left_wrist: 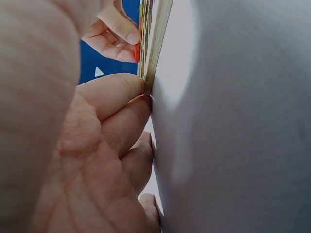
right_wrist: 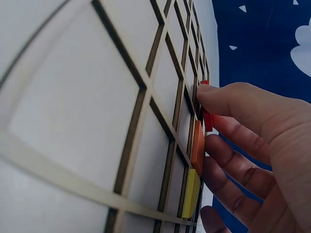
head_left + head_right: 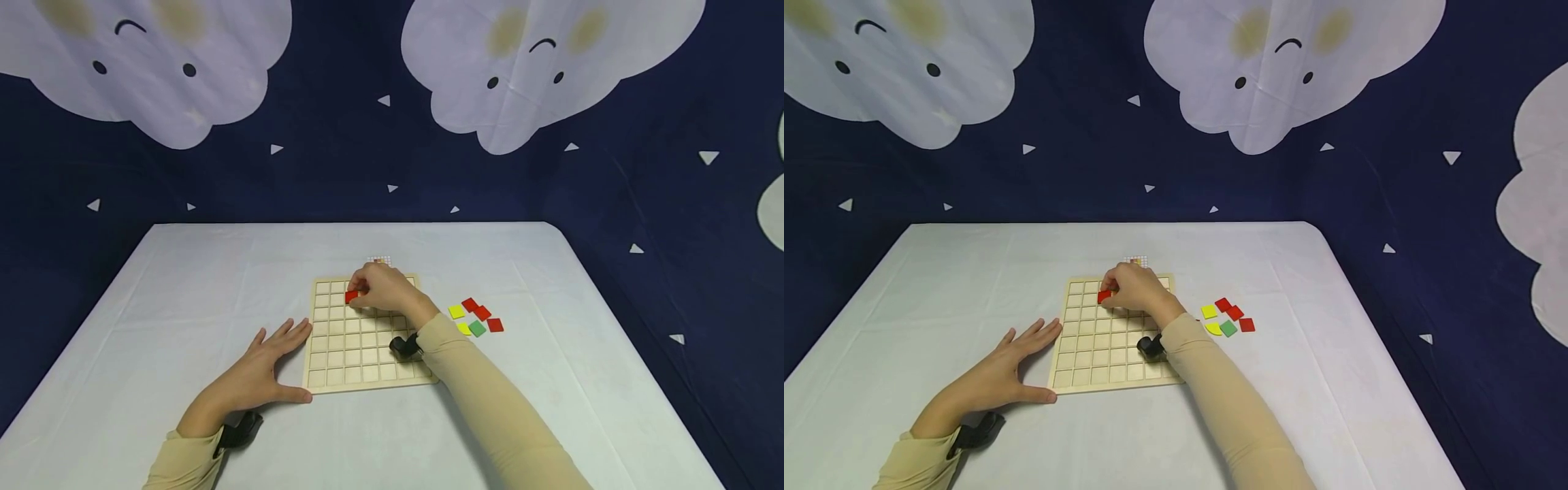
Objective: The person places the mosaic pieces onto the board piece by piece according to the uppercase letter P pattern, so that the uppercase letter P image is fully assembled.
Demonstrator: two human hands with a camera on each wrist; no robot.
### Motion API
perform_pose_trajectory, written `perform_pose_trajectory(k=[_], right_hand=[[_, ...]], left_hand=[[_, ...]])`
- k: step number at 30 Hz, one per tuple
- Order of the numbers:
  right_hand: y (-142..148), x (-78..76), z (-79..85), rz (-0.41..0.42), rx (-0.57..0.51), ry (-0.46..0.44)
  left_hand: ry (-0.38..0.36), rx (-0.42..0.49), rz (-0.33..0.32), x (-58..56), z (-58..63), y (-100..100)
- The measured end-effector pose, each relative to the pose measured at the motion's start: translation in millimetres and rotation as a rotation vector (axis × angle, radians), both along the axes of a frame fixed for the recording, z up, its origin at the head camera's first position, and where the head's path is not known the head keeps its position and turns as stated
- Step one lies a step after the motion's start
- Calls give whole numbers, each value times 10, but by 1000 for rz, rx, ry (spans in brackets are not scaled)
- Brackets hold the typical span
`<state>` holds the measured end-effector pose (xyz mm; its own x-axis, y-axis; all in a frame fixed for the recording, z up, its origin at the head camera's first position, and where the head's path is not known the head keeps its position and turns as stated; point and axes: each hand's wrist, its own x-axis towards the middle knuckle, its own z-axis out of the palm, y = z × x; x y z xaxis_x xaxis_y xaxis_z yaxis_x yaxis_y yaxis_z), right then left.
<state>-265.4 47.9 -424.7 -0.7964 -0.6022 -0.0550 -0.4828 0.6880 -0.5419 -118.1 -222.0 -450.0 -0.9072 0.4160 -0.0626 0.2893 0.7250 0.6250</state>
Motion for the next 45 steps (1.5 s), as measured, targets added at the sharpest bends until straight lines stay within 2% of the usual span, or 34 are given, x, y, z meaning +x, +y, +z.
perform_pose_trajectory(k=[10,19,30,36,40,45], right_hand=[[-24,-8,-6,-19,-10,-26],[-25,-15,-14,-40,-5,-60],[-7,-23,-7,-25,-10,-73],[108,-38,28,30,-80,-106],[243,-30,95,68,-102,-79],[485,-24,201,65,-110,-75]], left_hand=[[8,24,-8,10,-22,-13],[18,6,-13,3,-24,-14],[11,0,-8,-11,-36,-8],[2,5,-7,-9,-15,-3],[1,5,-7,-4,-14,-6],[-2,7,-3,2,-13,-8]])
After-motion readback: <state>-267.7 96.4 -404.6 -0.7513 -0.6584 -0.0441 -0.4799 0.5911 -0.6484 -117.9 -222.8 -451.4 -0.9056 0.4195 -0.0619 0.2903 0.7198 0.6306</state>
